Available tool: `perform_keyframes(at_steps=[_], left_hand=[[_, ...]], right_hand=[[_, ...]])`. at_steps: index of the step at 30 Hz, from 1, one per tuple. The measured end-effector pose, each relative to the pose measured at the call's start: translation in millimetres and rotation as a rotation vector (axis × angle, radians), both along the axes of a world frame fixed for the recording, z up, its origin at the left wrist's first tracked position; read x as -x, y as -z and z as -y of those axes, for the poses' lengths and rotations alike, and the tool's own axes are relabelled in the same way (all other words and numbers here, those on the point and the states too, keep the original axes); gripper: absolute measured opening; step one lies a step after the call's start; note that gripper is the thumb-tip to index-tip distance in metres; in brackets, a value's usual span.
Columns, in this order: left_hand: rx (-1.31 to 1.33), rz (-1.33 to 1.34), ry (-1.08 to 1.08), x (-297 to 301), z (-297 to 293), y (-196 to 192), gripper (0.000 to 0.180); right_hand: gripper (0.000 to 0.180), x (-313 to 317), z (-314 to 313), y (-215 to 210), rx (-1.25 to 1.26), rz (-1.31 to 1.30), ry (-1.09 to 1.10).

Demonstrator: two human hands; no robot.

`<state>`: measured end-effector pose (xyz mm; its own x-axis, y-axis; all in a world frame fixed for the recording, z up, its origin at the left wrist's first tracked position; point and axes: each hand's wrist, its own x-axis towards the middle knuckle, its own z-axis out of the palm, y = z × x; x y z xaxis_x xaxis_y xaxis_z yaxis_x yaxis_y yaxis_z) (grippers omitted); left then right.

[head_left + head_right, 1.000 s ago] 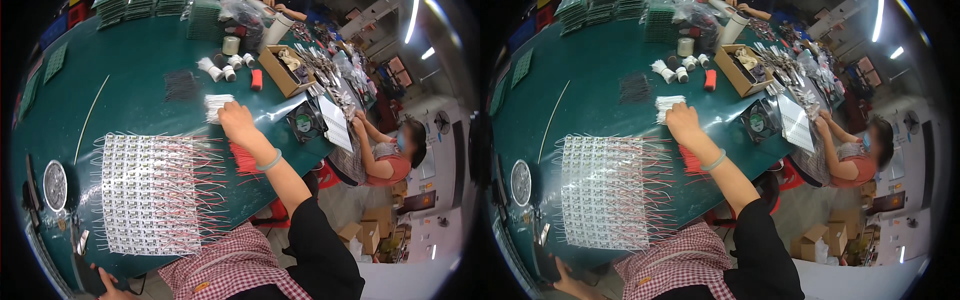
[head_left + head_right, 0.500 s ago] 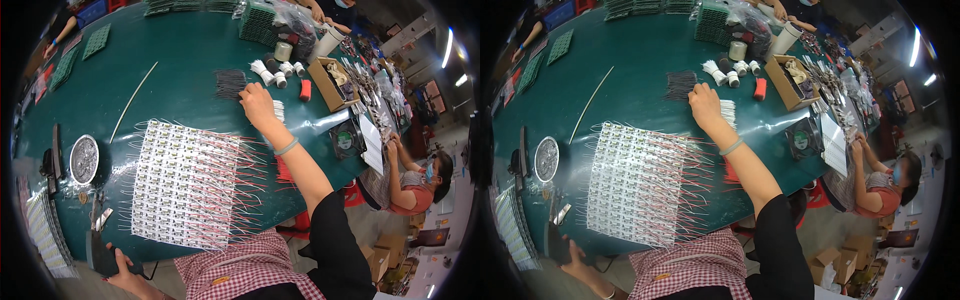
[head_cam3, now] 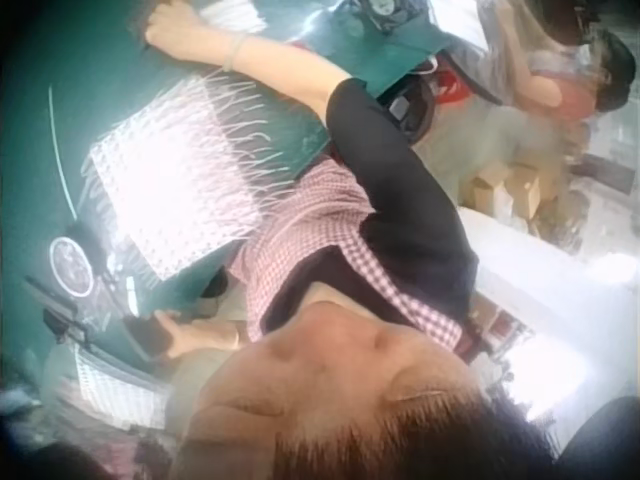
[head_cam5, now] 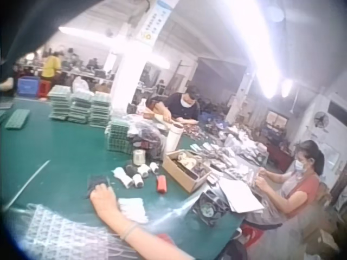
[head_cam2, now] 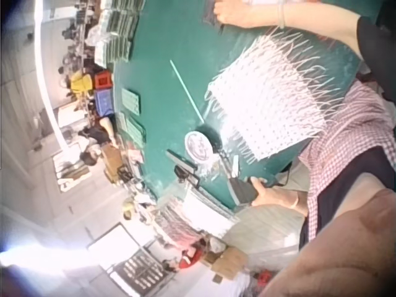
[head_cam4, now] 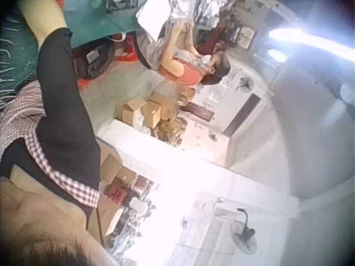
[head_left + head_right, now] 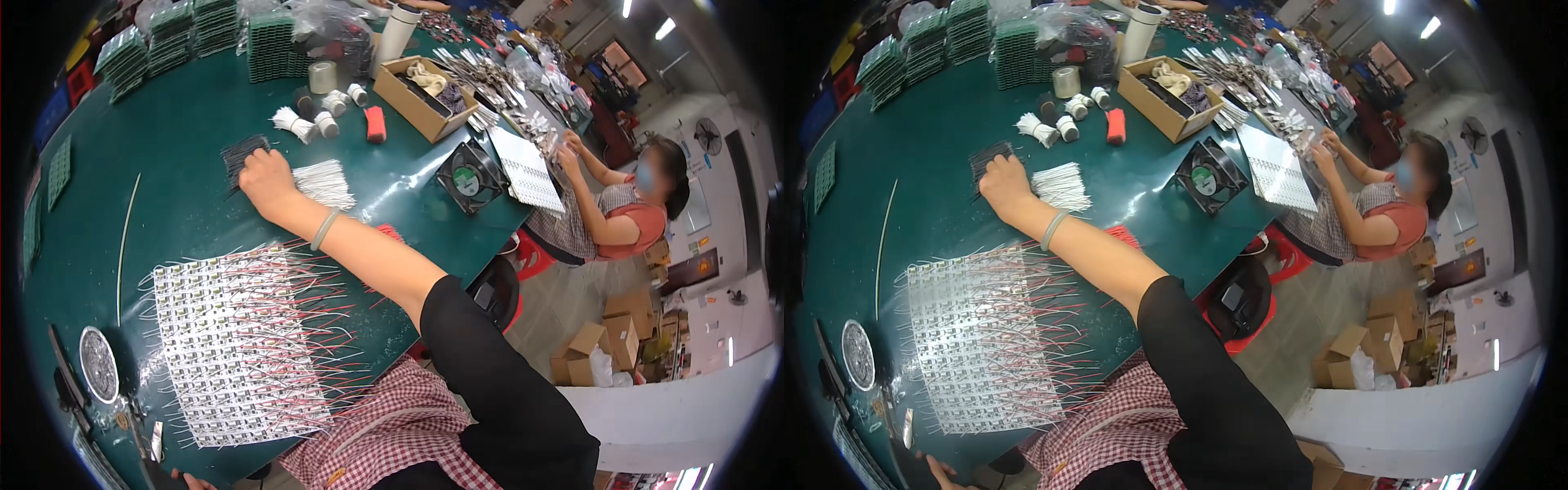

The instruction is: The person uses a soldering iron to attach red and white wires to a large LED panel. They repeatedly pick up wires from piles on the table, position them on the panel, and apply heat to secure them. The person occasionally uses a wooden stick to adjust the wires on the panel.

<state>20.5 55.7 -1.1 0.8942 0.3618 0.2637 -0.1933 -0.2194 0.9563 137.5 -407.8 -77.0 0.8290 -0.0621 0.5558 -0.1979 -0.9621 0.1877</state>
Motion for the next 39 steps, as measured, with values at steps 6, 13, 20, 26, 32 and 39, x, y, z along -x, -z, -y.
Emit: perform_keyframes(at_steps=[6, 13, 20, 26, 32, 39], left_hand=[[0.068, -0.08, 0.006, 0.0, -20.4, 12.9, 0.024], [0.009, -0.157, -0.087, 14.4, -9.1, -5.0, 0.022], [0.106, -0.186, -0.113, 22.2, -32.6, 22.9, 0.026], [0.161, -0.138, -0.09, 36.6, -32.8, 17.0, 0.033], [0.207, -0.158, -0.112, 56.2, -35.3, 13.0, 0.037], [0.176, -0.161, -0.164, 72.7, -52.7, 16.3, 0.036]], right_hand=[[0.004, 0.0, -2.1, -0.6, -0.027, 0.035, 0.01], [0.009, 5.4, 3.8, -12.6, -0.199, 0.003, -0.071], [0.012, 22.9, 5.8, -55.4, -0.106, -0.178, -0.168], [0.005, 31.9, -29.9, -101.4, 0.293, -0.461, -0.271], [0.006, 19.2, -53.3, -98.0, 0.379, -0.698, -0.258], [0.011, 3.3, -18.9, -87.6, 0.228, -0.572, -0.157]])
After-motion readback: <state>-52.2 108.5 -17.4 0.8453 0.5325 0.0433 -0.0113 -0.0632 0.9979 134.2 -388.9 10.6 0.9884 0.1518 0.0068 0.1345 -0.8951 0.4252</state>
